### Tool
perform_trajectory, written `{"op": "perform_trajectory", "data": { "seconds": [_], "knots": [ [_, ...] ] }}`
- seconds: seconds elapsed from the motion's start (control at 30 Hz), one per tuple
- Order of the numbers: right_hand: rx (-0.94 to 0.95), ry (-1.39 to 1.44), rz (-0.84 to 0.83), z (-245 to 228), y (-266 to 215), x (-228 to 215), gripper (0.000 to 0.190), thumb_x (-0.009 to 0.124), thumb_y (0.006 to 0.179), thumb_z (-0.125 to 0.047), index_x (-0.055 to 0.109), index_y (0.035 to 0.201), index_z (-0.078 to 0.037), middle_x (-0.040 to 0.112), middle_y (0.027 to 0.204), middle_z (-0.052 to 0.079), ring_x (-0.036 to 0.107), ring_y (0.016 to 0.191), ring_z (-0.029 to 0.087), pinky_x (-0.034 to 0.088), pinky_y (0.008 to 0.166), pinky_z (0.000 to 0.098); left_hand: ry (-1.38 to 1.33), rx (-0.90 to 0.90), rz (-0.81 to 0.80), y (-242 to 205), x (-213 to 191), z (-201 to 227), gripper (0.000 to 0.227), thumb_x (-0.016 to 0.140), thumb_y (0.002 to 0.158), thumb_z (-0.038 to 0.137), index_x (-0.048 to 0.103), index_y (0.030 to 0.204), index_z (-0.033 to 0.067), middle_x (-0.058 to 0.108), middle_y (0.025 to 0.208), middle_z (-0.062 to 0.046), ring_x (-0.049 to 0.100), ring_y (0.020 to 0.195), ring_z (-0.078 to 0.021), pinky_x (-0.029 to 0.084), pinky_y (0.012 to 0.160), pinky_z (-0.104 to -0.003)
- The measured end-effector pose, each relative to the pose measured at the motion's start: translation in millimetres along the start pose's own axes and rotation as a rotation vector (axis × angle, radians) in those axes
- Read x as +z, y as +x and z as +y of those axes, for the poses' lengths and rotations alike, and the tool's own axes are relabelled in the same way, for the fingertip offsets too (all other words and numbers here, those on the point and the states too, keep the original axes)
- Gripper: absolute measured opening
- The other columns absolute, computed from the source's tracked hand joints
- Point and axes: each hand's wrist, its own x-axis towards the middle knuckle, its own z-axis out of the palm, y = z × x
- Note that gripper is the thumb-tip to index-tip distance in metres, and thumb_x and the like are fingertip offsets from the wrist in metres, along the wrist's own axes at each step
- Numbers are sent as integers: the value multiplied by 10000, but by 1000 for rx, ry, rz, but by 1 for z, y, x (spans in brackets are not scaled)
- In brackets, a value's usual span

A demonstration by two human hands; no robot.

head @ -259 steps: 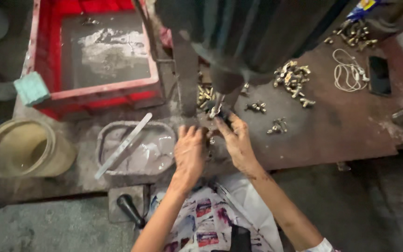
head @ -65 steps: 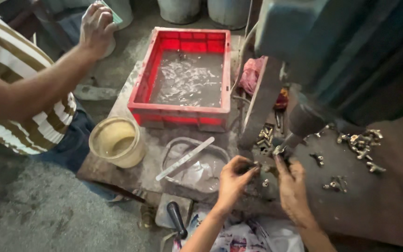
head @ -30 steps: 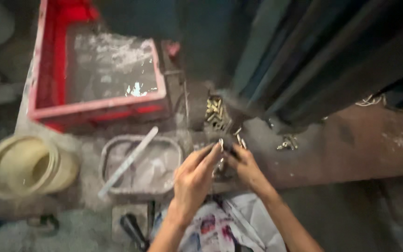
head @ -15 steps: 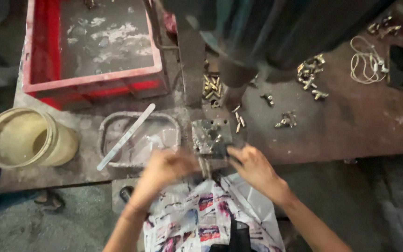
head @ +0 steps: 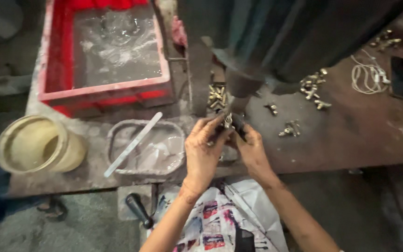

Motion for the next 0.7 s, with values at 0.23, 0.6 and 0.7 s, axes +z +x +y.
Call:
{"op": "perform_trajectory", "data": {
  "seconds": [0.23,0.6,0.7],
  "knots": [
    [-43,138,174,13,-1,16,245,576,1039,-64,632,1265,12,701,1130,51,666,993,138,582,853,292,-130,-23,-93,19,-9,14,378,745,875,-6,729,1246,64,697,1095,-94,722,899,-188,596,761,-270],
    [-147,13,112,-17,14,25,115,636,1025,-76,693,1089,1,717,955,20,640,843,93,542,771,257,54,-92,58,-7,-20,-31,298,747,905,-11,739,1197,48,732,1103,-81,749,900,-178,595,728,-271],
    [-83,13,23,-18,4,9,138,669,1027,-117,700,1043,17,702,882,31,639,785,115,537,740,285,397,245,-384,-63,23,-52,398,760,690,69,718,1085,89,707,1111,-107,661,1065,-312,545,857,-393]
  ]
}}
